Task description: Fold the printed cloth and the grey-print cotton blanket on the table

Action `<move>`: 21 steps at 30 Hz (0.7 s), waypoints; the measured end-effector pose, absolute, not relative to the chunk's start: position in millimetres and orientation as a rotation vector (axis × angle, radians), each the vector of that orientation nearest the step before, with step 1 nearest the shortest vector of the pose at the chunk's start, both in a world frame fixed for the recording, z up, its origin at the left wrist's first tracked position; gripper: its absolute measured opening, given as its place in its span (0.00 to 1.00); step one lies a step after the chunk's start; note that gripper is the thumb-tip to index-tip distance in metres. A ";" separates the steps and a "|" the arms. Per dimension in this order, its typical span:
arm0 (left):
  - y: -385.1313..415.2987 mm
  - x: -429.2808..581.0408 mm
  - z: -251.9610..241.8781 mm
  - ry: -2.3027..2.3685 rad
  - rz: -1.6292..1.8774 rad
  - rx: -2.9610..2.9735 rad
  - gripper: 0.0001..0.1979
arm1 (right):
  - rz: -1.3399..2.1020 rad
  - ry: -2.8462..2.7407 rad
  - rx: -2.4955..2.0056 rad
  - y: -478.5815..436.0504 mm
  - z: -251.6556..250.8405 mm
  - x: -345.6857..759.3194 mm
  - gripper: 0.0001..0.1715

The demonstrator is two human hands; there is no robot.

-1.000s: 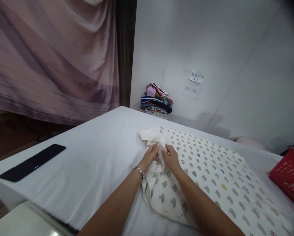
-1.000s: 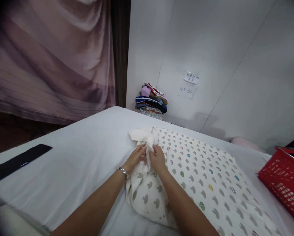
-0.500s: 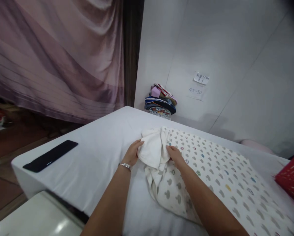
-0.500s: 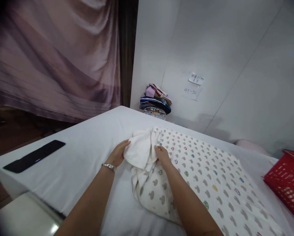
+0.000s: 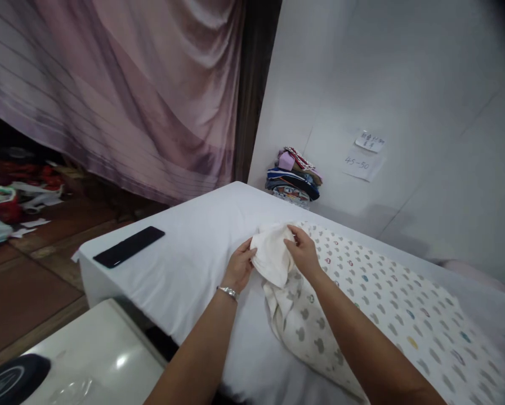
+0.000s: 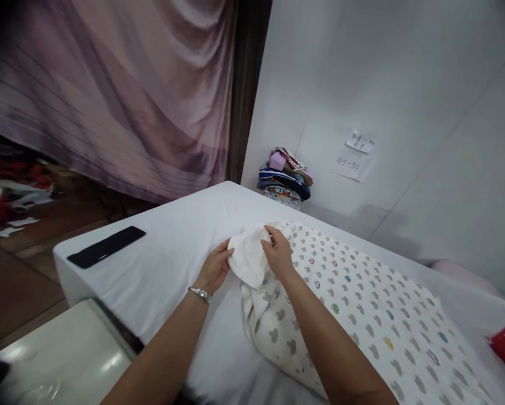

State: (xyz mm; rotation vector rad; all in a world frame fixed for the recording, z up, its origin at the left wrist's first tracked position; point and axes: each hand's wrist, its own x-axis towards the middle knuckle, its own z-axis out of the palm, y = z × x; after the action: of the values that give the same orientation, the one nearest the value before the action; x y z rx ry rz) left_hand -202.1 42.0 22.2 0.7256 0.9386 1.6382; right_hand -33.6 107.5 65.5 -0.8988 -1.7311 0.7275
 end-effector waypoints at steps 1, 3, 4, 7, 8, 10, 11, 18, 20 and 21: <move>44.1 -203.4 18.7 1.042 1.700 0.698 0.28 | 0.660 -1.828 -0.864 103.2 69.6 -41.5 0.24; 47.5 -206.8 12.2 1.282 1.830 0.676 0.25 | 0.583 -1.962 -0.807 94.8 73.3 -57.3 0.24; 48.7 -208.4 9.6 1.395 1.878 0.694 0.24 | 0.582 -2.001 -0.785 90.9 72.9 -64.9 0.24; 49.5 -210.6 6.8 1.552 1.929 0.824 0.21 | 0.679 -2.049 -0.763 81.3 65.4 -84.7 0.26; 49.1 -210.1 7.4 1.516 1.922 0.873 0.21 | 0.736 -2.047 -0.769 79.1 61.8 -89.7 0.26; 48.0 -207.9 9.9 1.360 1.903 0.922 0.21 | 0.878 -2.005 -0.797 76.4 54.8 -96.5 0.28; 47.2 -206.7 11.6 1.282 1.893 0.914 0.22 | 0.957 -1.969 -0.809 75.8 51.7 -98.5 0.29; 41.5 -205.0 21.3 1.099 1.854 0.797 0.27 | 1.334 -1.691 -0.768 74.1 42.9 -100.3 0.35; 40.0 -204.8 22.3 1.070 1.843 0.821 0.29 | 1.379 -1.620 -0.743 74.3 42.8 -100.9 0.36; 39.4 -204.5 22.6 1.054 1.836 0.838 0.30 | 1.400 -1.589 -0.738 74.9 42.9 -101.2 0.37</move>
State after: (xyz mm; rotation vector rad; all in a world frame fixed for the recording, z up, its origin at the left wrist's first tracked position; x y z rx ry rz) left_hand -204.5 39.4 22.6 0.8376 1.0535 1.8363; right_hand -101.2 74.9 42.9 -0.7384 -1.5893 1.3995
